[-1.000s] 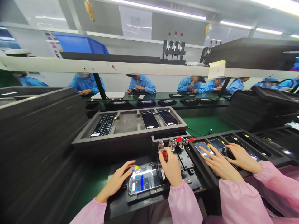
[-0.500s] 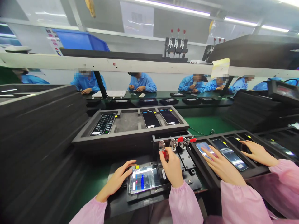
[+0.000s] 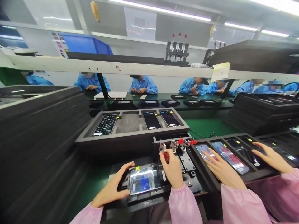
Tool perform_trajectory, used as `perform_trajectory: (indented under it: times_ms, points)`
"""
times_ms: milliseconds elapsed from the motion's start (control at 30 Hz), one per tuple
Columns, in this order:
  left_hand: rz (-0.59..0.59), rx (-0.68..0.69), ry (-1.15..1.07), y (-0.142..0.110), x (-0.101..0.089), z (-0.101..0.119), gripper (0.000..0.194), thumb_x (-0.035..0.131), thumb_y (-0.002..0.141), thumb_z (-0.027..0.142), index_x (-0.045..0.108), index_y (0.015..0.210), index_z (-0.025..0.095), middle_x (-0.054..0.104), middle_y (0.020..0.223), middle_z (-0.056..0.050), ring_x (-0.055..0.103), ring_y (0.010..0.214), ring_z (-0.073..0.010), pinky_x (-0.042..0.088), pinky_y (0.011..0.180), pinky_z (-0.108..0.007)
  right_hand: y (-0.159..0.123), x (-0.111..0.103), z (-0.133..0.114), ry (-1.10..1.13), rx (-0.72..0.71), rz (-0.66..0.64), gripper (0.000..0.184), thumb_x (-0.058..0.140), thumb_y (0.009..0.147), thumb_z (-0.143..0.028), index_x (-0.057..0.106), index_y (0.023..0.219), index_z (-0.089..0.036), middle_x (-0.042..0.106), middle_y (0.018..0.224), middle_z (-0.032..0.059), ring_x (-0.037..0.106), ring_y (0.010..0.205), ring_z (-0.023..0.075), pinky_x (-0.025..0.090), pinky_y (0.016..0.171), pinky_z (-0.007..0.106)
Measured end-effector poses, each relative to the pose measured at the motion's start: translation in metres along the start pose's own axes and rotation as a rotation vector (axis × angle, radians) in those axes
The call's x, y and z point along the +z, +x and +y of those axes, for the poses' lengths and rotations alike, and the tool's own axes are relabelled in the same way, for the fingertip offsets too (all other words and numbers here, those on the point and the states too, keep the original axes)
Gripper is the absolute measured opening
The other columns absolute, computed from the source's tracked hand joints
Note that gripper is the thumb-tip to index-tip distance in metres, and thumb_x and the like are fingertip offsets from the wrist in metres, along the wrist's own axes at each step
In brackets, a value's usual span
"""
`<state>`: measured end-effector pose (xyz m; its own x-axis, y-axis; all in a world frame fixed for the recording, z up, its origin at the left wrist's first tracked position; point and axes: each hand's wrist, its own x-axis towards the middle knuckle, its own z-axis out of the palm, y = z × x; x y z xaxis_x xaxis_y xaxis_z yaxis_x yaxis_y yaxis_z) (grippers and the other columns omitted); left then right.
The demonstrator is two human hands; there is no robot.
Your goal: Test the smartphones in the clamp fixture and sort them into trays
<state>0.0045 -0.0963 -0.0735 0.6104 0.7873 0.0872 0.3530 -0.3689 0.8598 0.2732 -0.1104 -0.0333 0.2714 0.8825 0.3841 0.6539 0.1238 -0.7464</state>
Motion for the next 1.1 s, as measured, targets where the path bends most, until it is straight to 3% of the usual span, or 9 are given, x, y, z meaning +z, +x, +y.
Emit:
perform_trajectory:
  times_ms: [67, 133, 333, 600, 767, 867, 967, 1033, 1100]
  points:
    - [-0.051, 0.027, 0.061, -0.006, -0.001, 0.002, 0.107, 0.077, 0.054, 0.026, 0.013, 0.139, 0.03, 0.023, 0.146, -0.003, 0.026, 0.131, -0.0266, 0.023, 0.109, -0.038, 0.0, 0.0, 0.0, 0.005, 0.008, -0.001, 0.02, 0.05, 0.083, -0.041, 0.047, 0.083, -0.022, 0.058, 0.068, -0.0042, 0.055, 0.06, 0.0109, 0.042, 0.063, 0.024]
    - [-0.07, 0.035, 0.127, -0.009, 0.001, 0.003, 0.117, 0.081, 0.047, 0.026, 0.01, 0.14, 0.03, 0.017, 0.147, -0.004, 0.021, 0.133, -0.0289, 0.021, 0.109, -0.04, 0.0, -0.001, 0.0, 0.009, 0.011, -0.003, 0.02, 0.05, 0.083, -0.041, 0.047, 0.083, -0.022, 0.058, 0.069, -0.0041, 0.055, 0.061, 0.0107, 0.042, 0.064, 0.024]
    - [-0.047, 0.01, 0.198, -0.008, 0.007, 0.005, 0.112, 0.072, 0.049, 0.013, 0.009, 0.14, 0.03, 0.017, 0.147, -0.001, 0.021, 0.133, -0.0271, 0.02, 0.11, -0.038, -0.001, 0.0, 0.0, 0.015, 0.003, -0.003, 0.019, 0.048, 0.084, -0.041, 0.047, 0.083, -0.022, 0.058, 0.07, -0.0034, 0.056, 0.062, 0.0113, 0.042, 0.064, 0.024]
    - [-0.005, 0.038, 0.186, -0.008, 0.007, 0.006, 0.106, 0.072, 0.049, 0.013, 0.018, 0.138, 0.031, 0.024, 0.145, -0.002, 0.026, 0.131, -0.0269, 0.021, 0.11, -0.039, -0.001, 0.001, 0.004, -0.002, -0.028, 0.034, 0.02, 0.048, 0.084, -0.041, 0.049, 0.088, -0.021, 0.057, 0.067, -0.0027, 0.054, 0.06, 0.0118, 0.042, 0.063, 0.025]
    - [0.004, 0.055, 0.208, -0.008, 0.006, 0.005, 0.104, 0.074, 0.05, 0.017, 0.019, 0.137, 0.031, 0.026, 0.145, -0.003, 0.027, 0.131, -0.0265, 0.023, 0.109, -0.04, -0.002, 0.001, -0.003, 0.075, -0.013, 0.085, 0.028, 0.052, 0.082, -0.038, 0.04, 0.098, -0.02, 0.055, 0.061, -0.0057, 0.052, 0.054, 0.0101, 0.042, 0.058, 0.023]
    - [-0.007, 0.077, 0.278, -0.008, 0.005, 0.007, 0.1, 0.076, 0.052, 0.025, 0.022, 0.136, 0.033, 0.029, 0.144, -0.003, 0.029, 0.13, -0.0288, 0.013, 0.11, -0.049, -0.008, -0.005, -0.012, 0.085, -0.024, 0.168, 0.034, 0.049, 0.083, -0.035, 0.038, 0.11, -0.018, 0.048, 0.054, -0.0087, 0.046, 0.048, 0.0088, 0.041, 0.054, 0.022]
    - [-0.032, 0.085, 0.349, -0.003, 0.007, 0.012, 0.1, 0.076, 0.053, 0.033, 0.021, 0.137, 0.035, 0.031, 0.143, -0.005, 0.03, 0.129, -0.0313, 0.001, 0.107, -0.058, -0.007, -0.02, -0.02, 0.055, -0.085, 0.373, 0.036, 0.048, 0.084, -0.032, 0.04, 0.115, -0.017, 0.044, 0.054, -0.0084, 0.044, 0.048, 0.0084, 0.042, 0.058, 0.023]
    - [-0.05, 0.089, 0.378, 0.003, 0.011, 0.016, 0.1, 0.076, 0.054, 0.038, 0.02, 0.137, 0.035, 0.031, 0.144, -0.006, 0.03, 0.13, -0.0321, 0.0, 0.106, -0.06, 0.003, -0.033, -0.023, 0.007, -0.142, 0.524, 0.036, 0.05, 0.083, -0.031, 0.044, 0.115, -0.016, 0.051, 0.066, -0.0031, 0.049, 0.059, 0.0101, 0.044, 0.065, 0.025]
    - [-0.071, 0.099, 0.397, 0.01, 0.018, 0.019, 0.1, 0.075, 0.055, 0.045, 0.019, 0.138, 0.035, 0.03, 0.144, -0.007, 0.029, 0.13, -0.0328, 0.0, 0.104, -0.062, 0.018, -0.047, -0.026, -0.081, -0.199, 0.584, 0.039, 0.052, 0.082, -0.033, 0.046, 0.117, -0.016, 0.056, 0.089, 0.0056, 0.054, 0.076, 0.0142, 0.045, 0.072, 0.03]
